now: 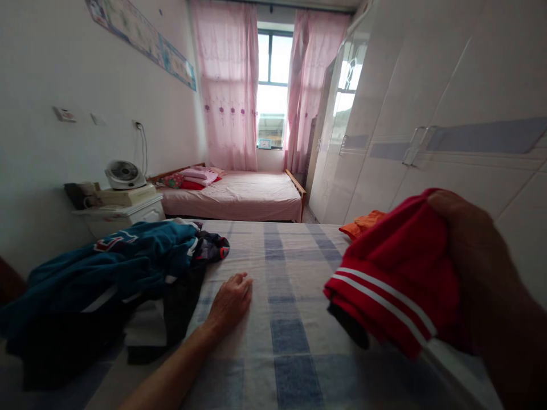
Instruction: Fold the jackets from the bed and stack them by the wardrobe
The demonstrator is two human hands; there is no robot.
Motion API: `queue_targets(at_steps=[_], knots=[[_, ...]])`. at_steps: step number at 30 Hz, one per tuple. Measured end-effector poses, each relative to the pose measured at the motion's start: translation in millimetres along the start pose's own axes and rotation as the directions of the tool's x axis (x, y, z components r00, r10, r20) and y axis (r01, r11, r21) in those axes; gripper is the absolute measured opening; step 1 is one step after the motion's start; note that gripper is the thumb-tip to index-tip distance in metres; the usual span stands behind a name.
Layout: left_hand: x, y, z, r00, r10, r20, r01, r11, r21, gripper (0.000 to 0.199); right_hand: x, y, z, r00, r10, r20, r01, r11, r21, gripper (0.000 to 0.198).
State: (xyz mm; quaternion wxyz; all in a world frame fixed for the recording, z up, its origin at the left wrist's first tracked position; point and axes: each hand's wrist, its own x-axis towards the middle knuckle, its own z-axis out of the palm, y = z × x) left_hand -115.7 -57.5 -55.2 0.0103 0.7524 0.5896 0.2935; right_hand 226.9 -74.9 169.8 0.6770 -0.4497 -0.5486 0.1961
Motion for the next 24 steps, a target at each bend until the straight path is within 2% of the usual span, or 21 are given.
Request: queue_targets(at_steps=[2,5,9,12,14,17,19,22,24], knots=[[1.0,-4.5,0.3,0.999,-0.021,-0.037,0.019,0.999,-0.048,0.031,-1.4,-8.2,32.7,0.996,0.040,0.082,-0.045,0.997,0.057,0.022],[3.7,-13.1,-2.3,0.989,-0.091,-0.120,0.073,0.987,-0.144,0.033,-2.2,8.9,57.4,0.984,0.052,0.170,-0.044,0.998,-0.054,0.024],[4.1,-20.9,-8.0,0.959,-0.201,-0.199,0.141,0.950,-0.279,0.041,-10.9,72.9,65.2,0.939,0.012,0.344,0.095,0.952,-0.291,0.027],[2.1,-17.0,-12.6,0.957,-0.216,-0.193,0.142,0.931,-0.337,0.039,-23.9,124.4,60.9,0.880,0.121,0.459,0.091,0.906,-0.414,0.029],[3.7,-8.1,-18.0,0.965,-0.187,-0.185,0.112,0.929,-0.352,0.037,-31.3,150.8,54.0,0.866,0.207,0.454,0.049,0.870,-0.491,0.033],[18.0,13.4,-29.8,0.979,-0.102,-0.178,0.047,0.956,-0.288,0.036,-37.2,171.9,43.9,0.887,0.286,0.363,-0.028,0.818,-0.575,0.037],[35.9,31.1,-35.3,0.990,-0.033,-0.140,0.006,0.982,-0.187,0.042,-39.7,173.9,41.2,0.893,0.293,0.341,-0.055,0.824,-0.564,0.038],[66.8,56.8,-30.3,0.999,0.011,-0.035,-0.011,1.000,-0.001,0.060,-45.8,167.1,43.3,0.869,0.270,0.415,-0.049,0.882,-0.469,0.036],[83.8,69.2,-18.8,1.000,-0.006,0.016,0.004,0.996,0.086,0.052,-51.1,162.1,44.8,0.846,0.265,0.462,-0.064,0.911,-0.407,0.034]])
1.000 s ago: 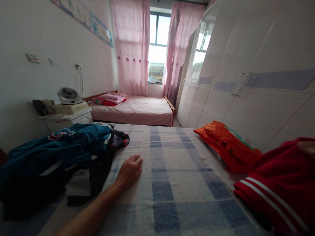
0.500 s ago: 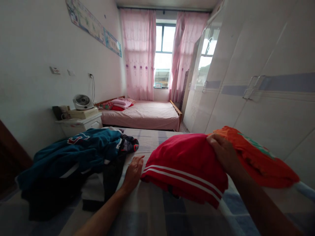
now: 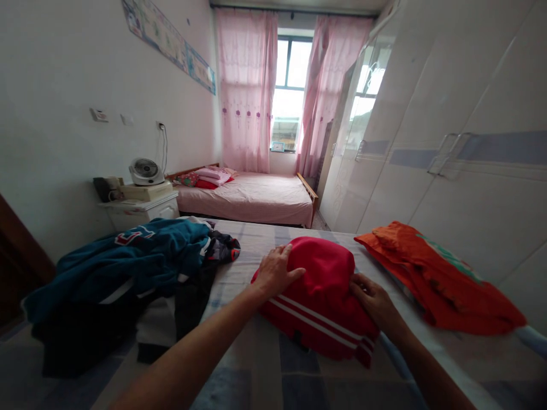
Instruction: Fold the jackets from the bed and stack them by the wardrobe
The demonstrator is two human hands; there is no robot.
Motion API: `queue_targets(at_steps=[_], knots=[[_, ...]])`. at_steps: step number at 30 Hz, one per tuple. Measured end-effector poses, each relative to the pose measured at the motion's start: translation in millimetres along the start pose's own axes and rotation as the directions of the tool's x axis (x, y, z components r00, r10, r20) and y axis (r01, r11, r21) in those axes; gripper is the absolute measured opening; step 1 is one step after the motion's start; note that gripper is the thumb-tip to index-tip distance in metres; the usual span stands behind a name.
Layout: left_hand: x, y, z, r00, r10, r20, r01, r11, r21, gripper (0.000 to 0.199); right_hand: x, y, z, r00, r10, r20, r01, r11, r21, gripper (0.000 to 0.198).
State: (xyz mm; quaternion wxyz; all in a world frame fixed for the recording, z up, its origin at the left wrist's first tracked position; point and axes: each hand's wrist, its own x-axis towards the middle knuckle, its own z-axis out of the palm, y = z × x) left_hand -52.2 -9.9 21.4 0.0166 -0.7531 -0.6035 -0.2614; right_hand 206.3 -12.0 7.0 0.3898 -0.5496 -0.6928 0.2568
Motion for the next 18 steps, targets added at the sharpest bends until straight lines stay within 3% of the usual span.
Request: queue_targets(at_steps=[3,5,7,10,11,14,15,18], knots=[[19.6,9.8,10.6,1.000,-0.011,0.025,0.010,0.999,0.046,0.020,-4.3,-1.9,-1.2,0.999,0.031,0.027,-0.033,0.995,0.095,0.034],[33.6,10.8,1.0,1.000,-0.008,-0.004,0.009,0.998,0.069,0.020,-1.0,-4.0,-6.4,0.998,0.056,0.020,-0.058,0.989,0.138,0.034],[50.9,10.7,-26.6,0.997,-0.001,-0.072,0.007,0.996,0.088,0.020,8.9,-13.2,-13.5,0.999,0.051,-0.009,-0.048,0.982,0.181,0.033],[76.8,11.9,-86.7,0.978,0.023,-0.208,0.001,0.993,0.118,0.021,32.4,-43.6,-21.6,0.992,-0.025,-0.121,0.055,0.965,0.258,0.030],[82.6,12.1,-105.5,0.961,0.041,-0.272,-0.006,0.992,0.129,0.023,40.6,-56.3,-22.2,0.981,-0.056,-0.188,0.106,0.958,0.267,0.030],[85.7,5.3,-142.1,0.853,0.135,-0.504,-0.024,0.975,0.219,0.027,59.4,-90.1,-15.6,0.900,-0.168,-0.401,0.268,0.941,0.208,0.027],[82.3,-0.2,-147.7,0.839,0.180,-0.514,-0.039,0.962,0.272,0.025,62.9,-98.0,-11.1,0.882,-0.210,-0.421,0.305,0.937,0.172,0.026],[64.7,-21.0,-156.9,0.887,0.233,-0.398,-0.071,0.922,0.382,0.016,65.8,-112.0,4.7,0.897,-0.289,-0.334,0.336,0.938,0.090,0.024]])
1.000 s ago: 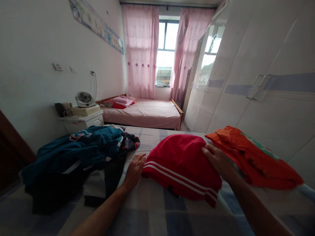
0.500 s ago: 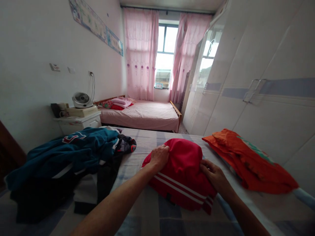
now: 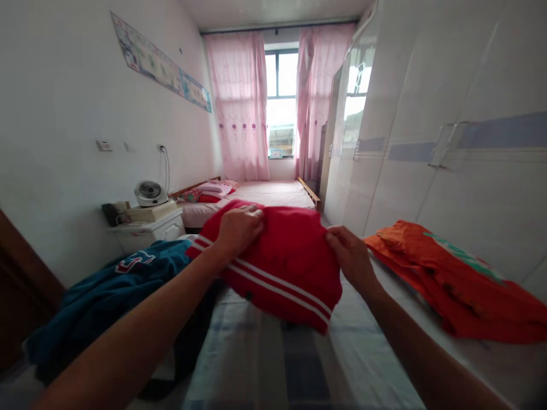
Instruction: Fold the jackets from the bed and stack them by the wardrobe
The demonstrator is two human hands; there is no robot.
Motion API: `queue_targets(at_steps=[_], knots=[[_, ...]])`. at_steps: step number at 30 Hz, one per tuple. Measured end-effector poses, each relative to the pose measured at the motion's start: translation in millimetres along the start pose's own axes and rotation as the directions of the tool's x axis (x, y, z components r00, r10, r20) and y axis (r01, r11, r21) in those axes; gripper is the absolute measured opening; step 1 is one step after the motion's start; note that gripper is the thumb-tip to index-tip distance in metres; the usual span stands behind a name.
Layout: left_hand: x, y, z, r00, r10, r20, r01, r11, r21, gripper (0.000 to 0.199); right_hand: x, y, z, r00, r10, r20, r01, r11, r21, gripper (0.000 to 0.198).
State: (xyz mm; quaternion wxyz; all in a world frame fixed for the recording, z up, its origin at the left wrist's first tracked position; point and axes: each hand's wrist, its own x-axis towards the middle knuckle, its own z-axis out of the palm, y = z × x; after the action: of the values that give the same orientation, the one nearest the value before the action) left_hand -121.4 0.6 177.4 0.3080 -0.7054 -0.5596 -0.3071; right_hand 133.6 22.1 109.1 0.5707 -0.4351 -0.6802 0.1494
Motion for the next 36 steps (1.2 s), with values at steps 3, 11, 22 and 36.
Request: queue_targets(at_steps=[3,11,22,36], knots=[[-18.6,-14.4,-13.8,0.971,-0.175,-0.161,0.156,0.980,-0.124,0.014,-7.1,-9.7,10.9,1.000,-0.005,0.019,0.005,1.000,-0.010,0.023],[-70.8,-27.6,-23.1,0.908,-0.402,0.122,0.412,0.798,-0.440,0.017,-54.7,-21.0,20.2,0.932,-0.135,0.335,0.110,0.990,0.094,0.018],[-132.0,20.1,55.8,0.812,0.087,0.577,0.155,0.921,-0.358,0.037,-103.3,14.9,20.7,0.874,-0.116,0.472,0.080,0.992,0.097,0.018],[43.1,-133.8,-102.8,0.803,-0.269,-0.531,0.379,0.919,0.108,0.055,-113.9,111.0,15.0,0.877,0.274,0.394,-0.217,0.959,-0.185,0.026]])
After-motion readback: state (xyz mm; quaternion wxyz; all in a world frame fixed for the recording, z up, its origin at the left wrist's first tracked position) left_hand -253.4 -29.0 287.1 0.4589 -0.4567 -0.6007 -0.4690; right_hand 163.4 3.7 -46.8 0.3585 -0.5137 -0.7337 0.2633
